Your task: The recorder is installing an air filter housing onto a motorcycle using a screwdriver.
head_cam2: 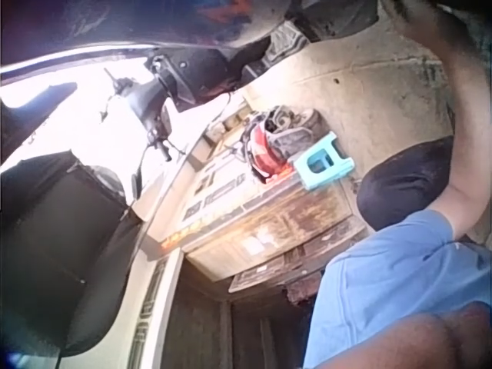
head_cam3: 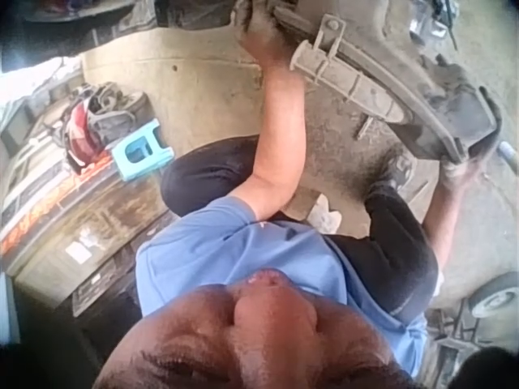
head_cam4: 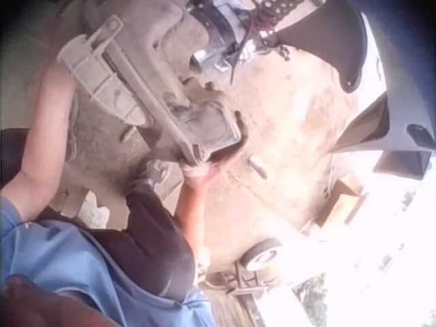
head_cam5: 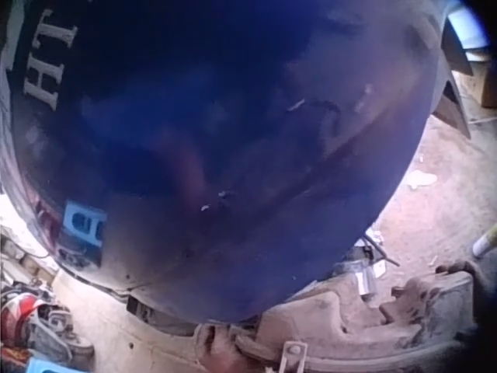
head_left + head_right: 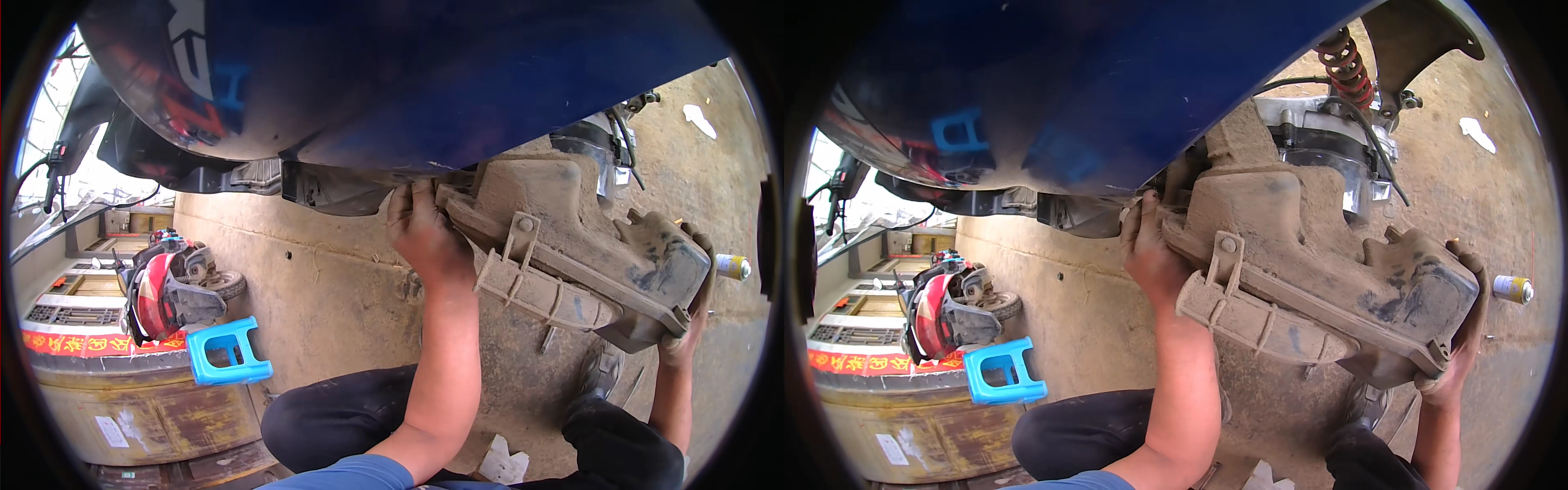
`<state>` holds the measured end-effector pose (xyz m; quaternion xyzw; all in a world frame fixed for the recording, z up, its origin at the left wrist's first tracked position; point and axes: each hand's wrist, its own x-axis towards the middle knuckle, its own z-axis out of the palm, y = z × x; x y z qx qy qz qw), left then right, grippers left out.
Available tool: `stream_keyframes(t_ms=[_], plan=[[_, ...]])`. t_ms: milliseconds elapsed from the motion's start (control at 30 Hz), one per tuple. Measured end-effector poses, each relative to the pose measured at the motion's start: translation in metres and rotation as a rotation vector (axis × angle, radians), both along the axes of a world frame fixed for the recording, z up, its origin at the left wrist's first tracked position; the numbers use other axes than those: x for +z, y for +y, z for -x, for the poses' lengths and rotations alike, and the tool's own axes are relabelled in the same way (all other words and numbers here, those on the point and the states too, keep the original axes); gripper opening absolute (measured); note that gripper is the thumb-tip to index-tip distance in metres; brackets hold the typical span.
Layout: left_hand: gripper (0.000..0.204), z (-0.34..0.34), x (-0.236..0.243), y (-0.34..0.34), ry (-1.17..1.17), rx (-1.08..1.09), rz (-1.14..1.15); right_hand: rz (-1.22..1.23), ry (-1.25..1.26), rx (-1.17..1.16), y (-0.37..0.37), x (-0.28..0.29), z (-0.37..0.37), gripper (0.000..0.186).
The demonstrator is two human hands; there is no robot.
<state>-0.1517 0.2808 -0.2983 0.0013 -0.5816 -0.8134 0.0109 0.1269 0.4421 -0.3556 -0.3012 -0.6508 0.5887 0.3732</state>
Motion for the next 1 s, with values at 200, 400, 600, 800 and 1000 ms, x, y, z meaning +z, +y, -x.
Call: stream_keyframes(t_ms=[200,400,600,800,1000], plan=[[0.023,-0.003,-0.004,-0.004,0.014,-0.055,-0.011,0.060,0.019,-0.036,-0.008,0.010,0.006,0.145],[0.036,-0.034,-0.013,-0.010,-0.018,-0.103,0.081,0.081,0.107,0.049,-0.001,0.010,0.007,0.150],[0.044,-0.049,-0.026,-0.021,0.215,-0.360,0.338,0.162,0.195,0.116,0.010,0.013,0.005,0.148],[0.056,-0.064,-0.020,-0.013,0.497,-0.394,0.519,0.174,0.251,0.117,0.024,0.019,0.001,0.138],[0.053,-0.066,-0.001,-0.002,0.612,-0.312,0.689,0.129,0.203,0.112,0.027,0.040,-0.001,0.136]])
